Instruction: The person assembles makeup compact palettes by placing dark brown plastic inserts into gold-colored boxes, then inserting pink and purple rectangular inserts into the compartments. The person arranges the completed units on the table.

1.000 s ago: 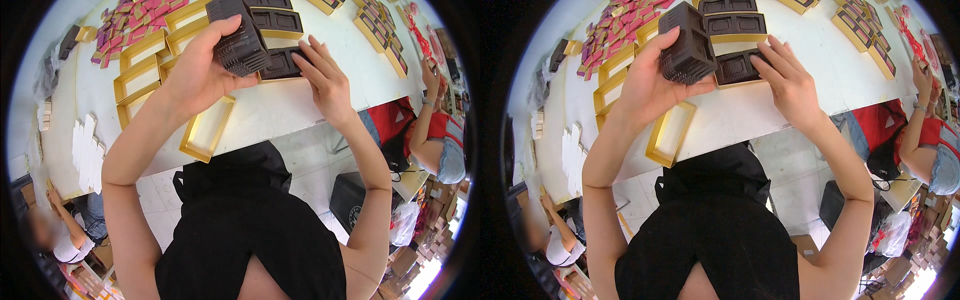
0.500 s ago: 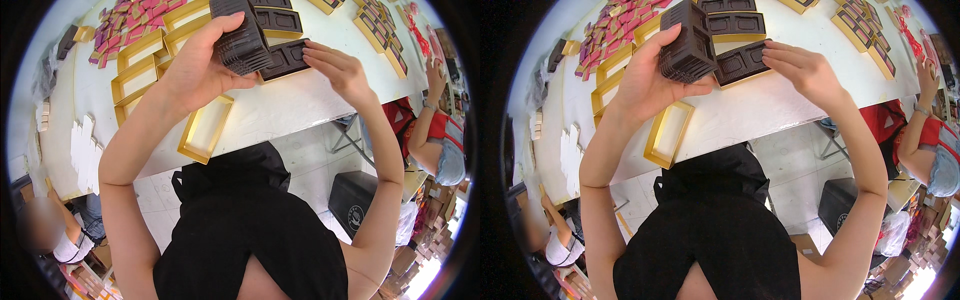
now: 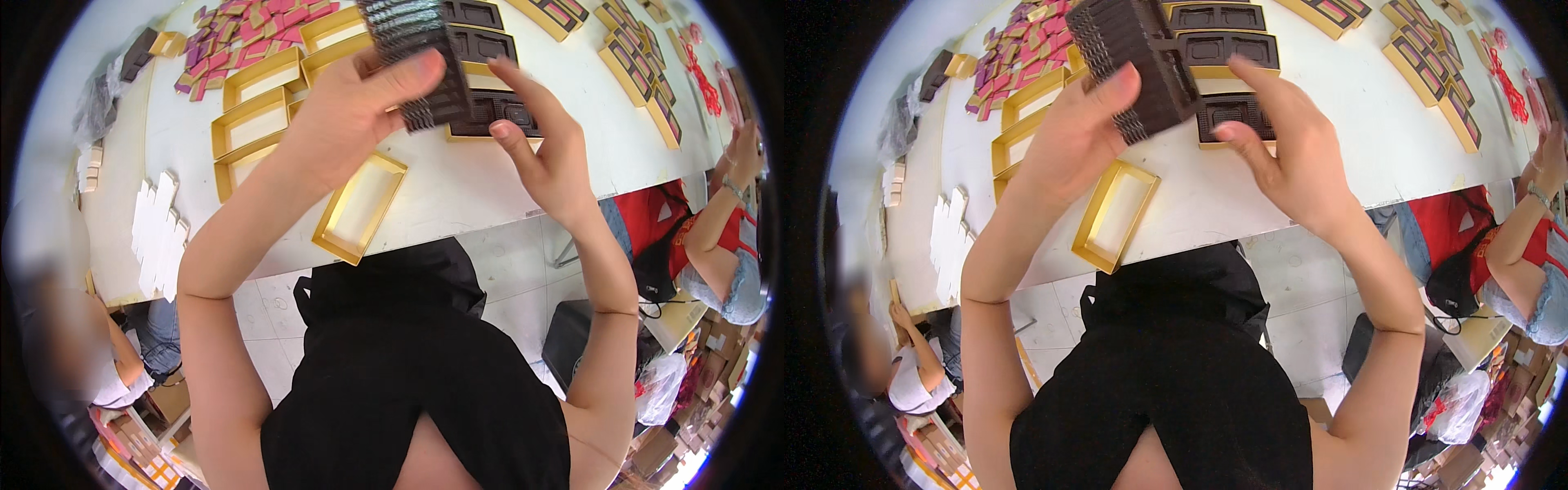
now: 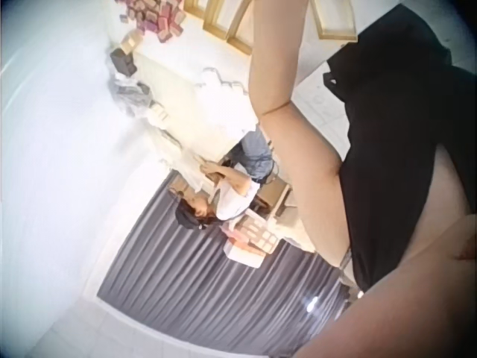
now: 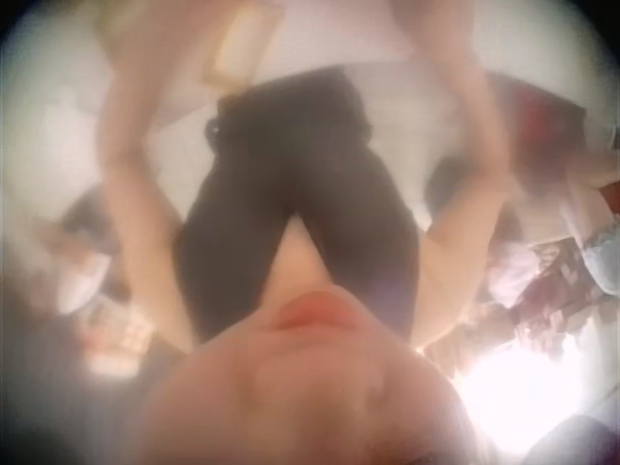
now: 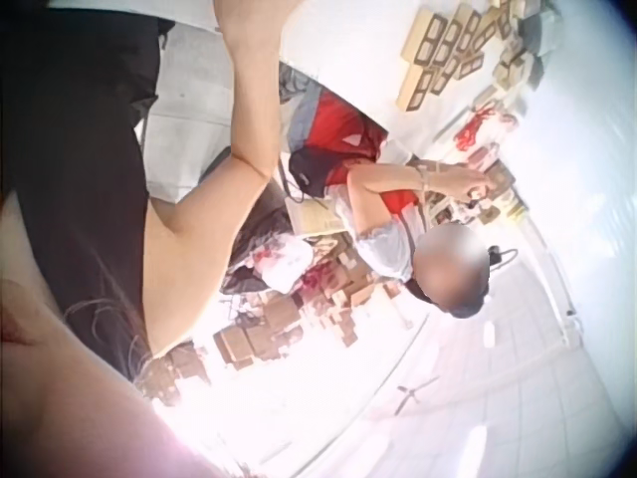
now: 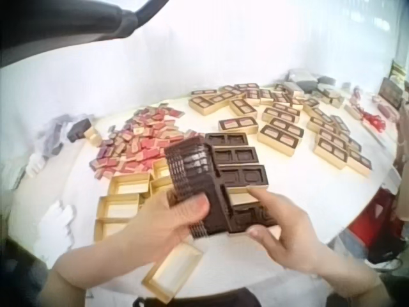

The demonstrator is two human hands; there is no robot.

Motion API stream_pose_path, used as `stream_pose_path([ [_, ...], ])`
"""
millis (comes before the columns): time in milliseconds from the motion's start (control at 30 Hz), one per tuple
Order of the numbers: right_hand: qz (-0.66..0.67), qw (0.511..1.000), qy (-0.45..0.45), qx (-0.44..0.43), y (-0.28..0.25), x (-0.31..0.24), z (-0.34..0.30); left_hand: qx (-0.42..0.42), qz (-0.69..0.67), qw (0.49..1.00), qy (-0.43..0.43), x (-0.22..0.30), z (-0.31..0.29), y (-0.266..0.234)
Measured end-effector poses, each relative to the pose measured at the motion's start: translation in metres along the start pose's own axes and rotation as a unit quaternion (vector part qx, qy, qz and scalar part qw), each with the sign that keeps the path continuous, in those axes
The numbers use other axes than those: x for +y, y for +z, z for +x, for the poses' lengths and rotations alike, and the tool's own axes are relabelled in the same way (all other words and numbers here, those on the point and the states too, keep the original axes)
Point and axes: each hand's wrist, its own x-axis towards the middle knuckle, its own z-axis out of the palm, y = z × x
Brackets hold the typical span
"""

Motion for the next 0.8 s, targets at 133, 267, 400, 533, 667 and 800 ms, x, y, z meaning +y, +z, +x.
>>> stream_pose_path([
  [133, 0.395, 0.906, 0.109, -0.103, 0.005, -0.047, 0.035, 0.014, 0.219, 0.971, 0.094, 0.017, -0.026, 0.005],
  [267, 0.423, 0.897, 0.102, -0.079, 0.014, -0.064, 0.040, 0.173, 0.183, 0.954, 0.161, 0.012, -0.092, -0.030],
  [400, -0.049, 0.974, -0.204, -0.085, 0.000, -0.049, 0.046, 0.111, 0.353, 0.873, 0.318, -0.025, -0.169, -0.037],
  [533, -0.199, 0.902, -0.327, -0.199, 0.026, -0.069, 0.037, 0.134, 0.466, 0.837, 0.255, -0.082, -0.215, -0.031],
  [667, -0.173, 0.894, -0.288, -0.295, 0.047, -0.077, 0.022, 0.139, 0.327, 0.922, 0.153, -0.095, -0.216, -0.011],
  [800, -0.152, 0.893, -0.268, -0.327, 0.056, -0.066, 0.022, 0.157, 0.306, 0.927, 0.150, -0.089, -0.197, -0.004],
])
